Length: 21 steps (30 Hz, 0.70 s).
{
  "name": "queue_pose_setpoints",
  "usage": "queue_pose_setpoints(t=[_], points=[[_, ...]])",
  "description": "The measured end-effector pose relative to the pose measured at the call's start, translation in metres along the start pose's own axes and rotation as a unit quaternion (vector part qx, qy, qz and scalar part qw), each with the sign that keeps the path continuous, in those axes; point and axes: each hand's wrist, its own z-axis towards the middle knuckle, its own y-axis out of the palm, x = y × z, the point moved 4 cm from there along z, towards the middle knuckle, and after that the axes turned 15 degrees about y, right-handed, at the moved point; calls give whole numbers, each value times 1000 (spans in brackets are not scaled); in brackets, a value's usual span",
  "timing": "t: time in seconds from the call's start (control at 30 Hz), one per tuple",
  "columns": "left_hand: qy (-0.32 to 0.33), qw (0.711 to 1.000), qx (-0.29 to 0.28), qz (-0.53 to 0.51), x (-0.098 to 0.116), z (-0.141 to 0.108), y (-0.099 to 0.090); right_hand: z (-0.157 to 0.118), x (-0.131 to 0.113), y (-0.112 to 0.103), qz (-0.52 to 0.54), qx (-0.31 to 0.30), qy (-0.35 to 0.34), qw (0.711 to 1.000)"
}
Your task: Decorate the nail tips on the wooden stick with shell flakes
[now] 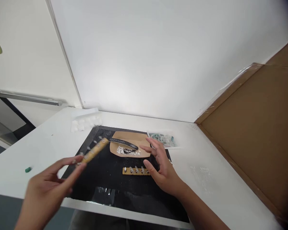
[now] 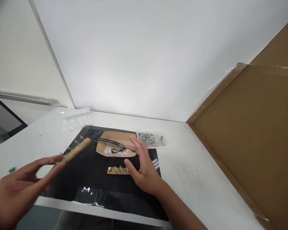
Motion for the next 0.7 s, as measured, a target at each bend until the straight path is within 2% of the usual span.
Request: queue_pose_setpoints(t=[0.1, 0.17, 0.23, 0.37, 0.47, 0.7], points=[[70, 979, -111, -158, 47, -12, 41, -3, -3, 9, 121, -76, -5, 990], [98, 961, -171, -195, 62, -15, 62, -4, -5, 12, 163, -113, -26, 980], [128, 950, -202, -202, 69, -16, 75, -4, -7, 12, 151, -125, -39, 980], [198, 939, -193, -206, 79, -13, 84, -2, -11, 2, 58, -63, -64, 994], [231, 934, -165, -215, 85, -13, 85, -3, -16, -4, 52, -30, -85, 995], [228, 926, -122, -274, 87, -14, 92, -5, -21, -7, 55, 5, -104, 993]])
